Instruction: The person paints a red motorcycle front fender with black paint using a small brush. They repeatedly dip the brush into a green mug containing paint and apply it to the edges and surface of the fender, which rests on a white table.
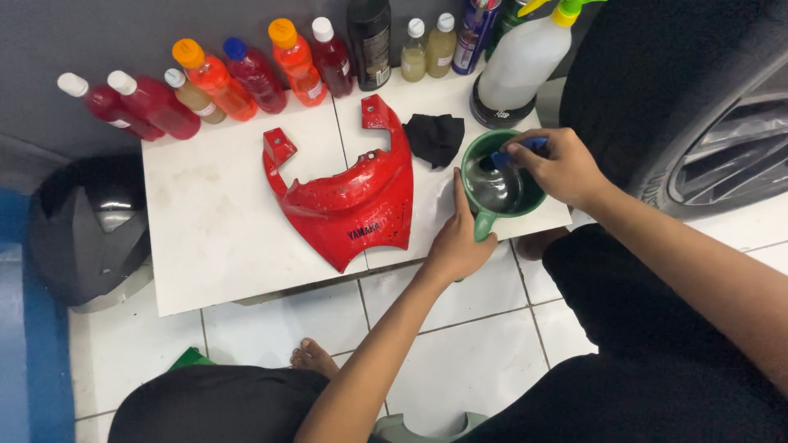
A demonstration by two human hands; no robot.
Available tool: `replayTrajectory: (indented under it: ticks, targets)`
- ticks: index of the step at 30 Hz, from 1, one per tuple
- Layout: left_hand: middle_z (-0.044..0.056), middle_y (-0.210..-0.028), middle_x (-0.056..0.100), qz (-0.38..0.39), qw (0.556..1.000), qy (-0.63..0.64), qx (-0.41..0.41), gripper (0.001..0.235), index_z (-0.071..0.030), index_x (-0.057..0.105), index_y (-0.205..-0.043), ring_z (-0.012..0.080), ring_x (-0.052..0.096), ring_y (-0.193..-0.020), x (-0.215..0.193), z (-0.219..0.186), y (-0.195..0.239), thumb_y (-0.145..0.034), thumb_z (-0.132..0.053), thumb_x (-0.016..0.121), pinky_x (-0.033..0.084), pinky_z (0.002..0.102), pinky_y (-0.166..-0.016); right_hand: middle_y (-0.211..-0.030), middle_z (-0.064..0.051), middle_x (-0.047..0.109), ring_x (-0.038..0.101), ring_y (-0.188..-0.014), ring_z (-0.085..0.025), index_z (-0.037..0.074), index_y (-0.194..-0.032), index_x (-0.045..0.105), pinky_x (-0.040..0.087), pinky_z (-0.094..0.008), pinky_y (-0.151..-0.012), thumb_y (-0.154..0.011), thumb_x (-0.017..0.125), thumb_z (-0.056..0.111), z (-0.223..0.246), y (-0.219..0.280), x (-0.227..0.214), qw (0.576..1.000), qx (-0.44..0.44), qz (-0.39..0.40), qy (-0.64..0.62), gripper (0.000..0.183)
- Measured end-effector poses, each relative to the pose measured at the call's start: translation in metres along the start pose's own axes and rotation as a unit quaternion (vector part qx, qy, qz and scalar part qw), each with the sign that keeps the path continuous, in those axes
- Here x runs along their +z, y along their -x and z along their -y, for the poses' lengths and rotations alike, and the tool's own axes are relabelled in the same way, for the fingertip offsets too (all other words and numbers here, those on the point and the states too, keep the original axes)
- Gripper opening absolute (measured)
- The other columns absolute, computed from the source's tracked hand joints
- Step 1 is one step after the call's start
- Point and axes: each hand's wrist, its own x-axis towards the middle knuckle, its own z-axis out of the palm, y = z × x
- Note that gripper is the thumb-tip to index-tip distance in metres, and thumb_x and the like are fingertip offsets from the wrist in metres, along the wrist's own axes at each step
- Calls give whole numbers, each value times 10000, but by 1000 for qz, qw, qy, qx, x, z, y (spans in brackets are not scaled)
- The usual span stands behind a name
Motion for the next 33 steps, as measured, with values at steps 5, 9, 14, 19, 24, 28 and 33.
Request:
replayTrajectory:
  ticks: [5,9,14,19,24,28,33]
  targets:
    - [382,-1406,507,-1,999,34,5,1007,-82,-177,-1608,510,549,-1287,5,7,-11,-884,-100,523,482,592,-1047,-1012,-206,736,742,-969,-281,17,-1149,713,552,-428,-908,-1055,593,164,-16,-4,21,984,58,-14,-169,212]
    - [242,-1196,649,12,998,61,-4,991,-88,-187,-1613,391,667,-1162,9,21,-22,-887,-69,488,528,498,-998,-946,-142,735,751,-871,-182,-34,-1053,691,633,-293,-802,-1046,591,102,-38,-8,32,936,91,-31,-338,169]
    - [189,-1066,683,26,997,67,-21,1018,-69,-194,-1610,310,725,-988,8,11,-13,-862,-35,497,562,452,-931,-917,-163,726,755,-854,-206,-43,-1033,675,639,-313,-783,-1043,583,69,-39,-9,31,929,63,-8,-364,145]
    - [152,-1011,664,41,995,85,-27,1011,-103,-250,-1593,259,745,-882,11,15,-16,-879,14,456,605,411,-873,-890,-142,721,752,-842,-194,-20,-1014,680,635,-290,-782,-1044,586,79,-41,-10,25,921,78,5,-381,139]
    - [135,-1002,631,38,997,73,-4,1048,-136,-247,-1597,247,736,-880,15,38,-28,-870,69,480,621,382,-825,-868,-139,708,727,-827,-201,-17,-1023,685,603,-328,-806,-1064,598,94,-24,-3,9,973,-6,0,-232,147]
    - [150,-1009,626,41,996,78,-10,1079,-155,-283,-1586,270,739,-897,12,28,-22,-863,85,481,632,370,-817,-847,-180,728,743,-813,-262,0,-1037,714,580,-363,-784,-1045,622,76,-11,-3,-2,992,-103,22,-66,120]
    - [172,-972,644,64,994,91,-12,1041,-116,-328,-1554,273,754,-708,6,16,-14,-875,98,432,679,351,-719,-876,-146,744,734,-861,-272,-17,-961,744,579,-335,-841,-875,717,-64,12,13,-4,916,-351,0,197,102]
